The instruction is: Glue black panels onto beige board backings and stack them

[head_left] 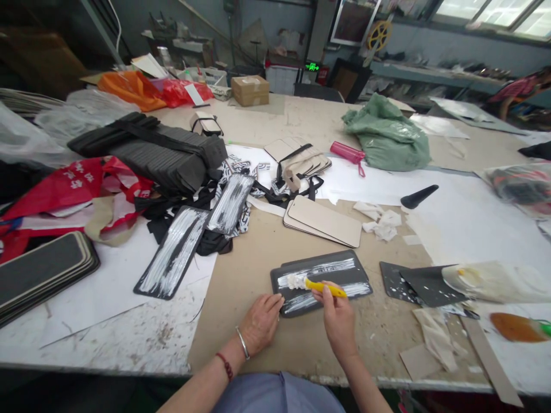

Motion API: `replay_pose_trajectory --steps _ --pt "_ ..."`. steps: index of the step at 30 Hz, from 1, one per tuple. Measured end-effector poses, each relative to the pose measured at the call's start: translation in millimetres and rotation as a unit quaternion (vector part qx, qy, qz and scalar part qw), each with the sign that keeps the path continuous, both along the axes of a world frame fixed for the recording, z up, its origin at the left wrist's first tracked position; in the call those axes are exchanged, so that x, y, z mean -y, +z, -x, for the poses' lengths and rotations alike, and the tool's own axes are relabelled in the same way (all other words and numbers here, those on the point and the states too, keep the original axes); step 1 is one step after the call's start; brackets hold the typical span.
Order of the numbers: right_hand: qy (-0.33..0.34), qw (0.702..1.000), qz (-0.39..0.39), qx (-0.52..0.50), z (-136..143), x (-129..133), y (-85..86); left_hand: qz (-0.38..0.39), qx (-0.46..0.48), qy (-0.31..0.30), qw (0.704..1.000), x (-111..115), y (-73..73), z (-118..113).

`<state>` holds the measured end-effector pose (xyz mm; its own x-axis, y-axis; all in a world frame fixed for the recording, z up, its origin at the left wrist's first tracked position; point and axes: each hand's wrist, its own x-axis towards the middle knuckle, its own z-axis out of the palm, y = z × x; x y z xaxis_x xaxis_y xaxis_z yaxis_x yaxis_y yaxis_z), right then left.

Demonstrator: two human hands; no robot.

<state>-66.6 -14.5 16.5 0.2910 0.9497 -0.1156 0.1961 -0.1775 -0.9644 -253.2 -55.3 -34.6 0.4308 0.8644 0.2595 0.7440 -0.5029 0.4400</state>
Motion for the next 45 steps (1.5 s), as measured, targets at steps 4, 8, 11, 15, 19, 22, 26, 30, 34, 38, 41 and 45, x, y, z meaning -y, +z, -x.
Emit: replay_pose_trajectory --steps 4,8,11,15,19,22,26,30,34,38,41,45 --pt "-0.022 0.997 -0.015 0.066 -17 5 11.9 -0.002 -0.007 0.018 1.0 1 -0.6 -4" --pt "0.021 1.0 0.002 -0.003 -4 17 9.3 -0.027 0.01 0.042 0.999 -2 -3.7 -8" --pt "0.024 0.999 0.035 -0.034 -3 18 -2.5 -0.05 0.017 0.052 0.997 -3 -5.0 -10" --pt "-0.026 0.998 0.048 0.014 -44 4 -11.9 -0.07 0.008 0.054 0.996 -3 -5.1 -11" --pt "-0.079 0.992 0.044 0.086 -111 -17 -9.2 -0.086 0.001 0.06 0.994 -1 -6.2 -13" --pt "-0.124 0.98 0.03 0.153 -150 -30 -0.7 -0.093 0.009 0.067 0.993 0 -8.5 -14" --pt "-0.13 0.945 -0.032 0.297 -164 -38 11.0 -0.092 0.013 0.072 0.993 0 -9.8 -15" --pt "-0.034 0.903 -0.185 0.387 -140 -31 7.0 -0.085 0.011 0.098 0.991 2 -7.3 -20" --pt "0.116 0.874 -0.277 0.383 -112 -17 -1.2 -0.094 0.007 0.109 0.99 3 -6.0 -23" --pt "0.142 0.873 -0.285 0.37 -113 -30 -1.6 -0.114 -0.01 0.11 0.987 3 -7.2 -23" --pt "0.119 0.851 -0.297 0.417 -113 -45 -4.2 -0.12 -0.026 0.104 0.987 4 -7.7 -23" --pt "0.217 0.83 -0.317 0.405 -90 -33 -0.2 -0.115 -0.032 0.099 0.988 4 -7.6 -23"
